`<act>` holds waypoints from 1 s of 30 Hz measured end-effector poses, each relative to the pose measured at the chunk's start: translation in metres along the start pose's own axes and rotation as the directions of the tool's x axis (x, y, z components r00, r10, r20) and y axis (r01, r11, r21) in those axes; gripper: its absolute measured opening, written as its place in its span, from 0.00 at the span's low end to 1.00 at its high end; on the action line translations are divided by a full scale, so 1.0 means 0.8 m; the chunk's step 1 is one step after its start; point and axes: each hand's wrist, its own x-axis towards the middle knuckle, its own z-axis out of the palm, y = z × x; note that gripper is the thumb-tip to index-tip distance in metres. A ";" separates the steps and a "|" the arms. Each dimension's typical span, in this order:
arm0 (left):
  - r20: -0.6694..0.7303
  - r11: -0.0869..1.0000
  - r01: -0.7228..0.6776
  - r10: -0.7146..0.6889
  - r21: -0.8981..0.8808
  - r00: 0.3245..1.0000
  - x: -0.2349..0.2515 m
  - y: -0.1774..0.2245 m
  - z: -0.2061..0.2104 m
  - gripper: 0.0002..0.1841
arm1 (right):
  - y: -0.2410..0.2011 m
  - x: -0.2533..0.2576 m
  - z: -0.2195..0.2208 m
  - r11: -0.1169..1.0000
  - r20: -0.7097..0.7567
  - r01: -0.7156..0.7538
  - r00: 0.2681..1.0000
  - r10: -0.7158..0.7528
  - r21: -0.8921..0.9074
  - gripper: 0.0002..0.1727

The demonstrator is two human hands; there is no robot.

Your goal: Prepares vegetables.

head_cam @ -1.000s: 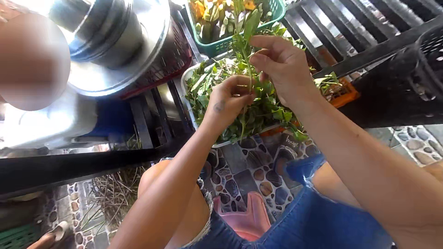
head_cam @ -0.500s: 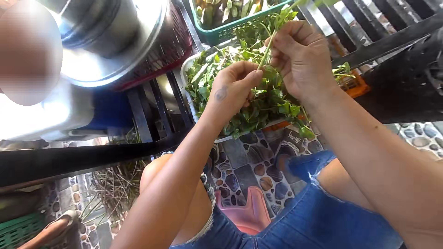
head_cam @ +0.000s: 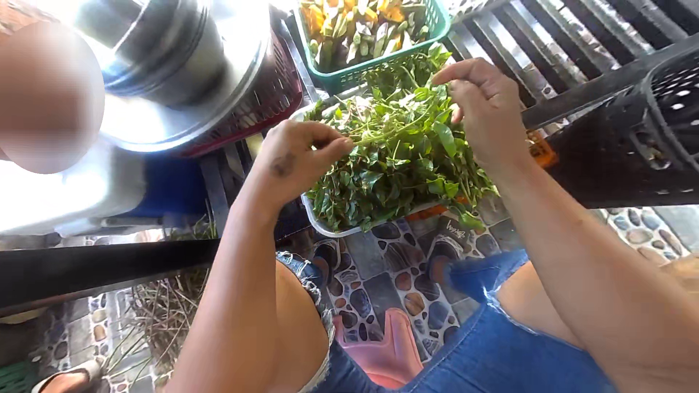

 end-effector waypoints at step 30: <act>-0.037 0.932 -0.141 0.136 -0.333 0.990 0.022 0.005 0.014 0.09 | -0.028 0.009 0.022 0.505 0.054 -0.496 0.749 0.660 0.707 0.10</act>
